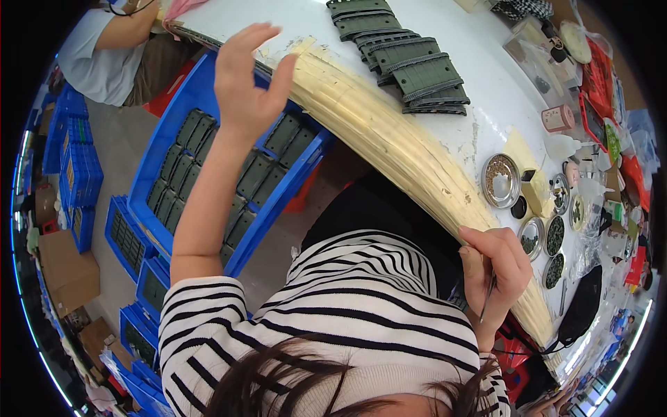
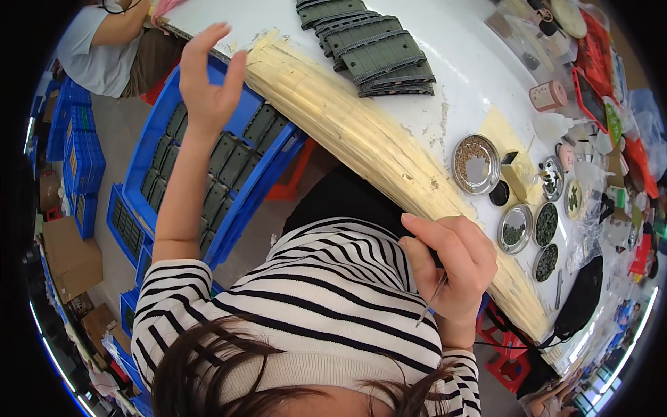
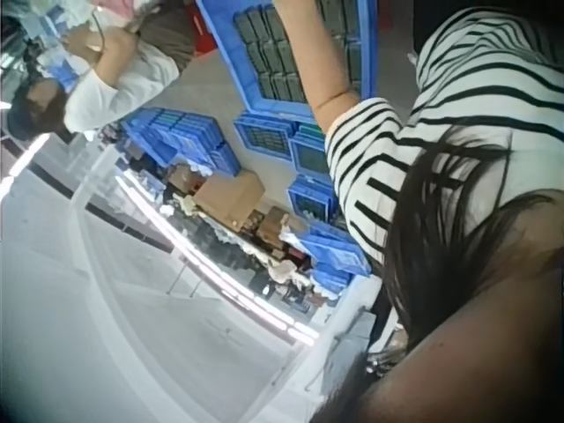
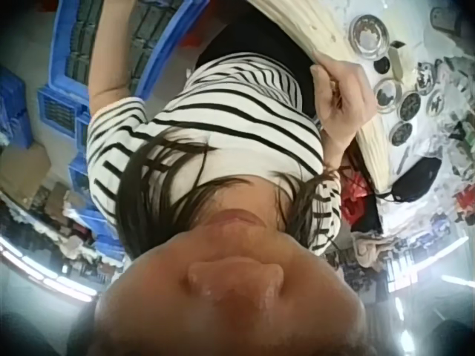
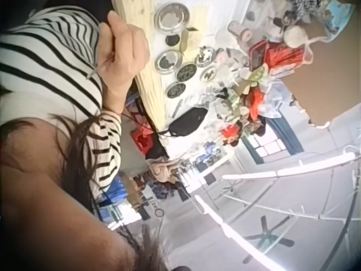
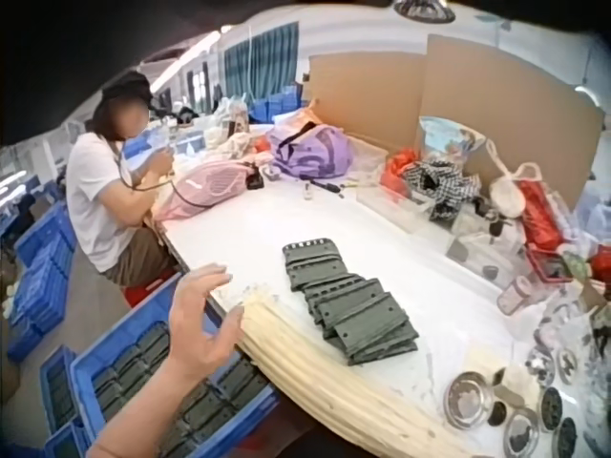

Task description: Apply paint or adhesive to small plastic toy tank models using a brush.

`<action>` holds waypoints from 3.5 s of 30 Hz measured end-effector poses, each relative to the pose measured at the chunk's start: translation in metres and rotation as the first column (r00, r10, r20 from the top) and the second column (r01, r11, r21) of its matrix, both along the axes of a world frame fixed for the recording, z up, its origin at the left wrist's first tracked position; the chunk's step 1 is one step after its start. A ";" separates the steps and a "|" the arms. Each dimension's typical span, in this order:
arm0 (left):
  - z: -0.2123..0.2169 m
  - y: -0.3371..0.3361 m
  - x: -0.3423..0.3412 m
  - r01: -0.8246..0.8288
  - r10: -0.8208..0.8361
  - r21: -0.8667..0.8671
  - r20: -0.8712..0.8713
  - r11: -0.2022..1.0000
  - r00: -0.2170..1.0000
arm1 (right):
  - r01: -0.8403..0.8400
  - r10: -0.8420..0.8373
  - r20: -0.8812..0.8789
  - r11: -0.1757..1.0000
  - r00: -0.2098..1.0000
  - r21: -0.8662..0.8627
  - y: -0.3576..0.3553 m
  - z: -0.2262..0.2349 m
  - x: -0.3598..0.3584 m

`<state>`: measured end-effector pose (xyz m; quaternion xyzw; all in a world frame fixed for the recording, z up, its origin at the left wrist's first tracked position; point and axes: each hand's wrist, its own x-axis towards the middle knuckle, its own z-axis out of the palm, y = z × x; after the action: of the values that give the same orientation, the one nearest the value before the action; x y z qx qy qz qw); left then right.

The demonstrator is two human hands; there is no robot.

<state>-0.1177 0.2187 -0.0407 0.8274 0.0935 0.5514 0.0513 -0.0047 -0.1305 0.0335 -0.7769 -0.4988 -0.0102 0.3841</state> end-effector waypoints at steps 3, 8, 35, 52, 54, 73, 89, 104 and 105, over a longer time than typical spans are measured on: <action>0.032 0.023 0.044 0.178 -0.151 0.030 -0.407 0.984 0.901 | -0.034 0.034 0.006 0.999 0.999 0.025 0.000 0.003 0.000; 0.030 0.074 0.096 0.289 -0.450 -0.348 -0.735 0.892 0.506 | 0.006 -0.006 0.013 1.000 1.000 -0.014 -0.009 0.004 0.007; -0.007 0.067 -0.124 -0.419 0.262 -0.503 -0.355 0.756 0.898 | -0.033 0.031 -0.038 0.998 0.999 -0.056 0.003 -0.003 0.006; -0.070 0.016 -0.064 -0.241 0.154 -0.414 -0.232 0.878 0.960 | -0.066 0.066 0.010 0.998 0.998 0.002 0.037 -0.013 0.003; -0.018 -0.010 -0.037 -0.115 0.064 -0.274 -0.187 0.955 0.980 | -0.037 0.038 0.047 0.999 0.998 -0.005 0.052 -0.019 0.008; 0.036 -0.082 0.100 0.241 -0.301 -0.182 -0.639 0.953 0.708 | -0.007 0.002 -0.048 0.996 0.999 -0.088 0.027 -0.034 0.016; 0.056 -0.047 0.115 0.410 -0.634 -0.483 -0.562 0.773 0.531 | 0.009 -0.011 -0.032 0.999 0.999 -0.051 0.028 -0.030 0.023; -0.062 0.117 -0.144 -0.460 -0.180 -0.679 -0.651 0.572 0.737 | -0.081 0.070 -0.106 0.992 0.992 -0.098 0.031 -0.015 0.012; -0.077 0.128 -0.140 -0.529 -0.139 -0.610 -0.722 0.590 0.678 | -0.091 0.081 -0.103 0.991 0.991 -0.101 0.034 -0.014 0.011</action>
<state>-0.2580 0.3465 -0.1177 0.8436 0.4357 0.0928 0.2998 0.0059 -0.0962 0.0194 -0.7735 -0.5121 0.0713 0.3667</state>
